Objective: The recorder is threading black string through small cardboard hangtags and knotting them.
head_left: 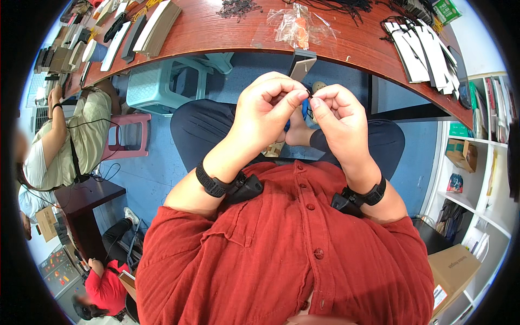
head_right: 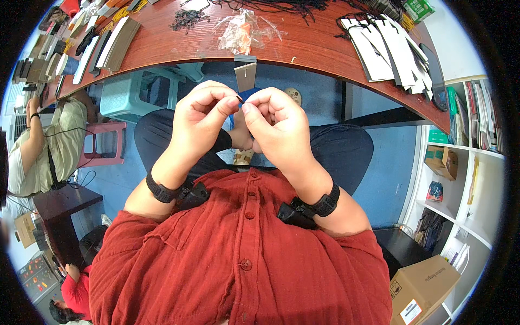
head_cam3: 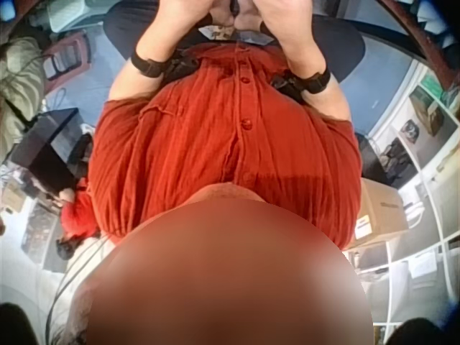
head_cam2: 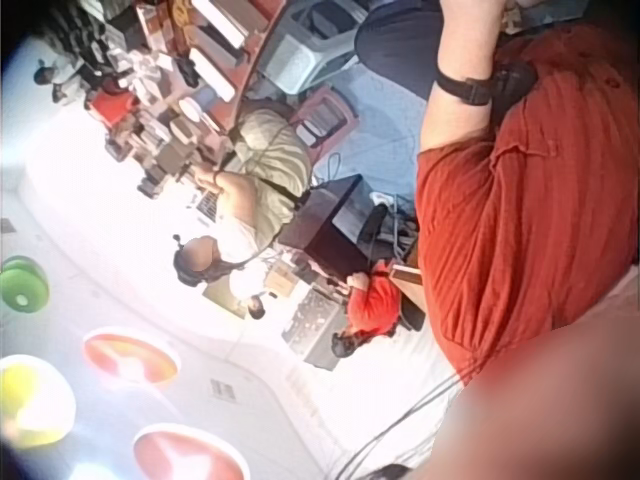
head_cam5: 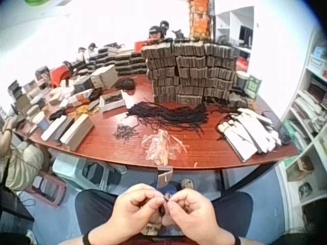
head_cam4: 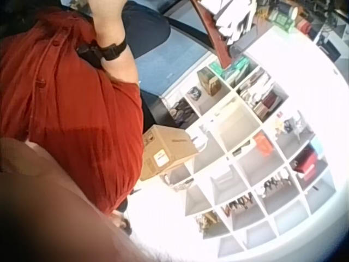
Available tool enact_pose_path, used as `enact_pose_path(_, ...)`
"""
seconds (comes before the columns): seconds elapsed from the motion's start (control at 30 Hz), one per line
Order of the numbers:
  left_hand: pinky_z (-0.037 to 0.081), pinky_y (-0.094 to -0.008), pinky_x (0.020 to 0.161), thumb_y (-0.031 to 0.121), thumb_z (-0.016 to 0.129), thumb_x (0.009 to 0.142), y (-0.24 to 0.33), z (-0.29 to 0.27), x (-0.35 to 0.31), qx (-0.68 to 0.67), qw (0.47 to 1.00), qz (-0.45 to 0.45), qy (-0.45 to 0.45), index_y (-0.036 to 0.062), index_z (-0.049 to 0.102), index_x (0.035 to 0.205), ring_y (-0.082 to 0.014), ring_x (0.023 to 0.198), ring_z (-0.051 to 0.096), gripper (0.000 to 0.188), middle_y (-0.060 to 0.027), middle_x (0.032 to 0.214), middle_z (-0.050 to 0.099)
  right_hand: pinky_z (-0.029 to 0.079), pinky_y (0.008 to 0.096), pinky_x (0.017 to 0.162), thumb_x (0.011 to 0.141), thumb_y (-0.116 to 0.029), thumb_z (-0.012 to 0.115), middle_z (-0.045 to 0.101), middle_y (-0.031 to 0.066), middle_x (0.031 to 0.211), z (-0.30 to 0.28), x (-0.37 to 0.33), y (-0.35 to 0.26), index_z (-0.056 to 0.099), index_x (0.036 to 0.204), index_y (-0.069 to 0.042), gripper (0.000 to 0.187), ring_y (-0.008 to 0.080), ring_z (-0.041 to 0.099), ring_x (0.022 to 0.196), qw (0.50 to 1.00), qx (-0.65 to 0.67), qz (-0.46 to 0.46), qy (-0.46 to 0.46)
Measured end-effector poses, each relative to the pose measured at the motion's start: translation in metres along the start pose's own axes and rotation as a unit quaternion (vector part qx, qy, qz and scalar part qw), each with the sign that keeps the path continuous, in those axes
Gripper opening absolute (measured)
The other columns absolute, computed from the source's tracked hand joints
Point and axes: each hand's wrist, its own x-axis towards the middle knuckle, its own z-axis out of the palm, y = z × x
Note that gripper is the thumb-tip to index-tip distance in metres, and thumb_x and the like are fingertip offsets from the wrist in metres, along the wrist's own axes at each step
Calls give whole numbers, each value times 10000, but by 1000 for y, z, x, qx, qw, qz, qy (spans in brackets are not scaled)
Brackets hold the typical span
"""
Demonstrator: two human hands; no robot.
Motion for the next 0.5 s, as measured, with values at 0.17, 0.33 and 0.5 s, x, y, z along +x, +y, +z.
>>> enact_pose_path(0.17, 445, -228, 659, 21, 594, 808, -4, 1, -1, 8, 1000, 13, 11, -6, 605, 812, -109, 745, 537, 30, -50, 824, 564, 349, 158, 404, 853, -81, 545, 538, -31, 657, 1, 0, 2, 536, 836, -48, 38, 2, 451, 489, 1000, 16, -2, -8)
enact_pose_path(0.33, 452, -216, 670, 6, 566, 824, -3, 1, -1, 68, 995, 73, 4, -2, 597, 829, -100, 735, 542, 32, -48, 825, 562, 347, 156, 416, 859, -75, 539, 543, -32, 669, -2, 1, 1, 537, 843, -42, 37, -4, 452, 512, 1000, 20, -6, -3)
enact_pose_path(0.5, 455, -202, 671, -29, 565, 815, 0, 7, -8, -61, 998, -16, -7, 15, 518, 973, -91, 744, 548, 171, -40, 824, 564, 347, 154, 423, 865, -72, 532, 554, -30, 680, -4, 3, 0, 549, 865, -37, 39, -6, 449, 518, 999, 24, -32, 17)
